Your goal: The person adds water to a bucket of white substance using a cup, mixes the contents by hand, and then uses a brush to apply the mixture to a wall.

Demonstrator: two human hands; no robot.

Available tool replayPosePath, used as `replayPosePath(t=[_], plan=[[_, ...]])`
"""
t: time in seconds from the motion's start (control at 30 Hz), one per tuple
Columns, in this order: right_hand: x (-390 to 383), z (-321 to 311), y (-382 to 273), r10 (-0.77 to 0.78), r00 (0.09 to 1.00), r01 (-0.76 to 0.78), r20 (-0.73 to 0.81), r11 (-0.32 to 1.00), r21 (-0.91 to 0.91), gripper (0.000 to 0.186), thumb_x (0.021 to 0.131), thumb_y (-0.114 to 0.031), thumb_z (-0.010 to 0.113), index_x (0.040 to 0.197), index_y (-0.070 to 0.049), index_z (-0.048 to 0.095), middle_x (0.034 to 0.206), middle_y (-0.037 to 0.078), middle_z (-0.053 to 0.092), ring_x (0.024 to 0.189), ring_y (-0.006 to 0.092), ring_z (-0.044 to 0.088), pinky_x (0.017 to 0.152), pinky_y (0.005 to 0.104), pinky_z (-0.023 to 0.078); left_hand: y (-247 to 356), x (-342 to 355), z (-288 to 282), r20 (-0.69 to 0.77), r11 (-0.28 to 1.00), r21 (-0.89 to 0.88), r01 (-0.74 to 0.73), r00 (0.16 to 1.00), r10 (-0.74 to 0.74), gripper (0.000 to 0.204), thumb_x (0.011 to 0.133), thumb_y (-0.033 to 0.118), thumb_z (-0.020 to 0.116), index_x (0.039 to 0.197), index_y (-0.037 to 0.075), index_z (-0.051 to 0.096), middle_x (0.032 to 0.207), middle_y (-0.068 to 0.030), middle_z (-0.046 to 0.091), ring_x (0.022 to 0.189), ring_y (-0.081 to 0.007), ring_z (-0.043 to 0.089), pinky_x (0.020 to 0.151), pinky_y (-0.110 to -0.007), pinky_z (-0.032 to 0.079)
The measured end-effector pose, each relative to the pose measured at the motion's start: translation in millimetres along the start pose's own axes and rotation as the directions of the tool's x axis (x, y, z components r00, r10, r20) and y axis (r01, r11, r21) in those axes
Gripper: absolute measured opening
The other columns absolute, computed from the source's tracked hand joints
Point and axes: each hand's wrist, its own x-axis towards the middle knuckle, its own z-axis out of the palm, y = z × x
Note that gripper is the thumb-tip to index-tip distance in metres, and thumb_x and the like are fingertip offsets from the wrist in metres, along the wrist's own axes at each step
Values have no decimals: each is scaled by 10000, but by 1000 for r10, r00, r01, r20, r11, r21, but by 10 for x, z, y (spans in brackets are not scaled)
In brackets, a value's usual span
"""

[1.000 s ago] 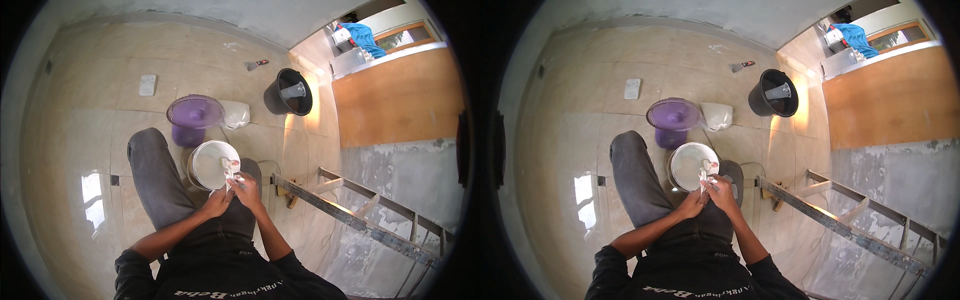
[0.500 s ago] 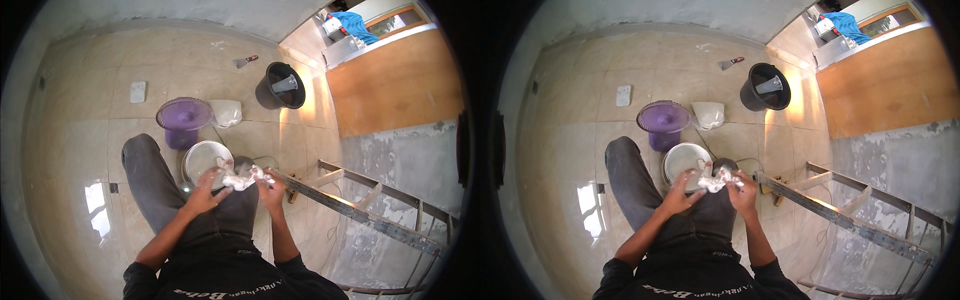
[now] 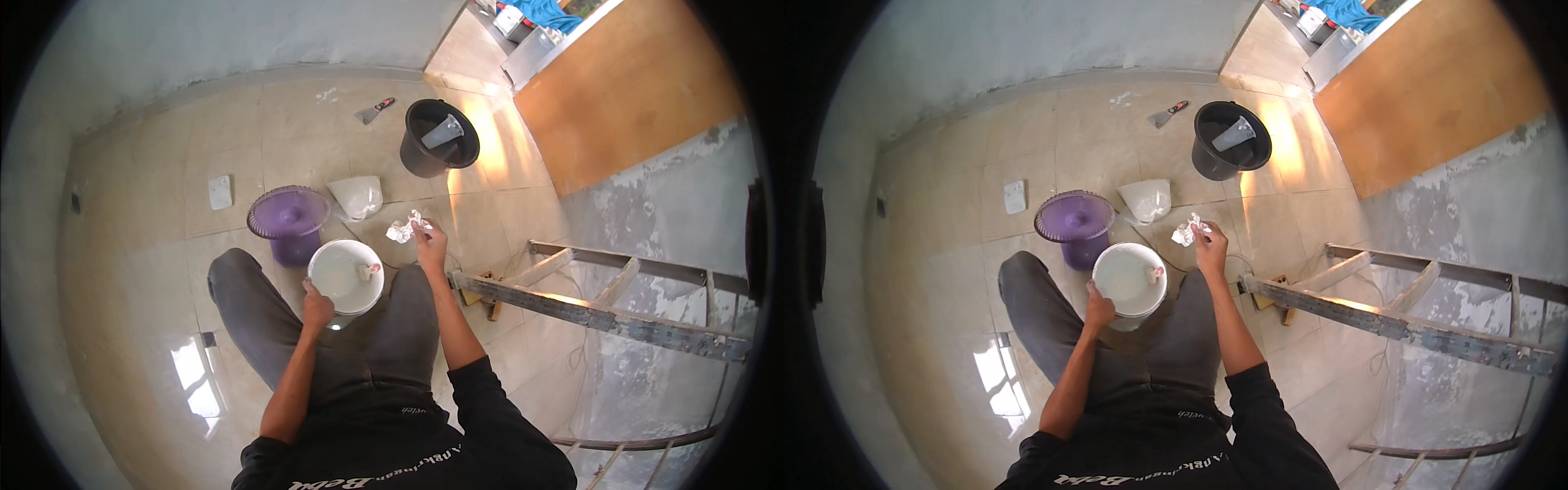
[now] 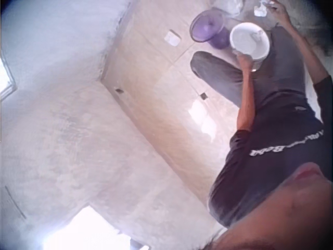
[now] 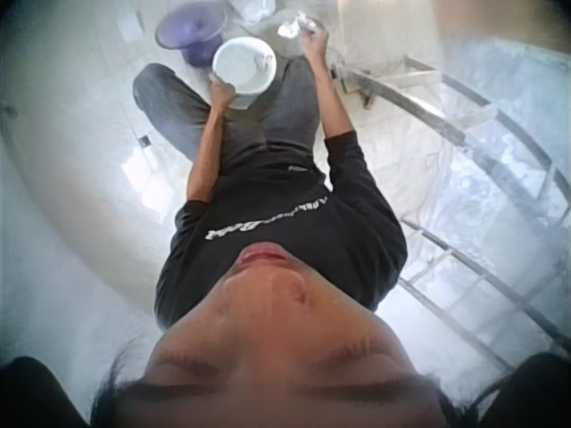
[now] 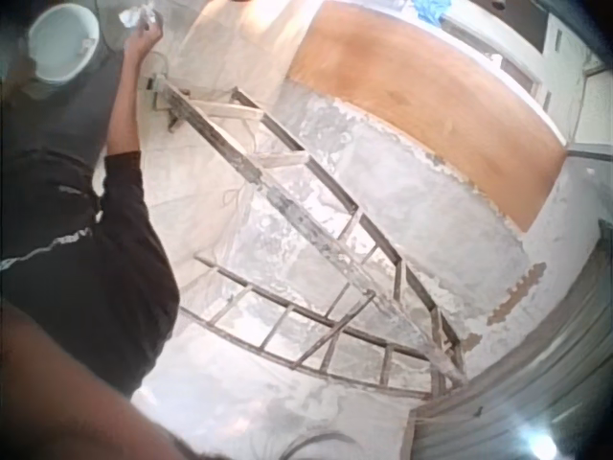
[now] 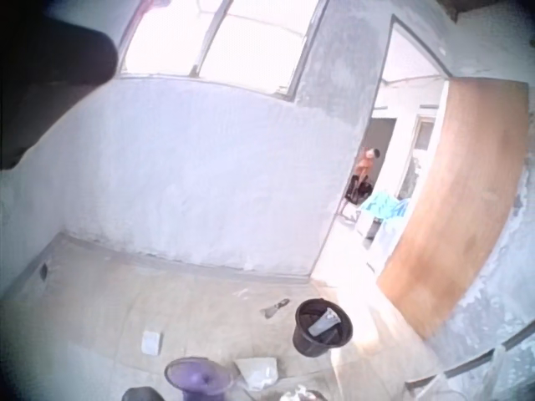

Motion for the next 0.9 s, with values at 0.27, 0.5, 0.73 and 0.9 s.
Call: replayPosePath(t=[0.27, 0.5, 0.73, 0.9], plan=[[46, -11, 471, 44, 999, -44, -25, 999, 28, 175, 858, -105, 619, 913, 59, 646, 822, 83, 610, 693, 111, 561, 618, 237, 447, 336, 294, 492, 53, 999, -1, -43, 998, 43, 620, 752, -2, 427, 1307, -107, 172, 959, -395, 543, 889, -503, 564, 812, -496, 457], [245, -148, 547, 106, 990, -83, -90, 971, 224, 149, 828, -66, 642, 888, 71, 640, 811, 100, 614, 722, 138, 610, 612, 247, 457, 691, 758, 622, 92, 981, 122, -151, 986, 140, 627, 783, 22, 424, 1320, -139, 144, 1044, -388, 519, 752, -464, 620, 609, -433, 557], [630, -320, 1096, 108, 989, -103, -105, 994, 48, 161, 819, -79, 651, 853, 76, 628, 756, 123, 600, 576, 173, 612, 465, 292, 458, 1086, 1099, 1051, 185, 998, -55, 14, 983, -3, 517, 802, -38, 405, 1282, -18, 214, 1189, -248, 440, 873, -381, 620, 542, -394, 607], [669, -501, 1475, 6, 985, -25, -170, 994, -109, 180, 811, -109, 665, 829, 66, 624, 725, 138, 606, 566, 175, 614, 444, 287, 451, 1483, 1058, 1394, 337, 986, -118, 118, 939, -72, 514, 814, -37, 391, 1277, 5, 174, 1195, -250, 420, 925, -377, 605, 555, -404, 607]])
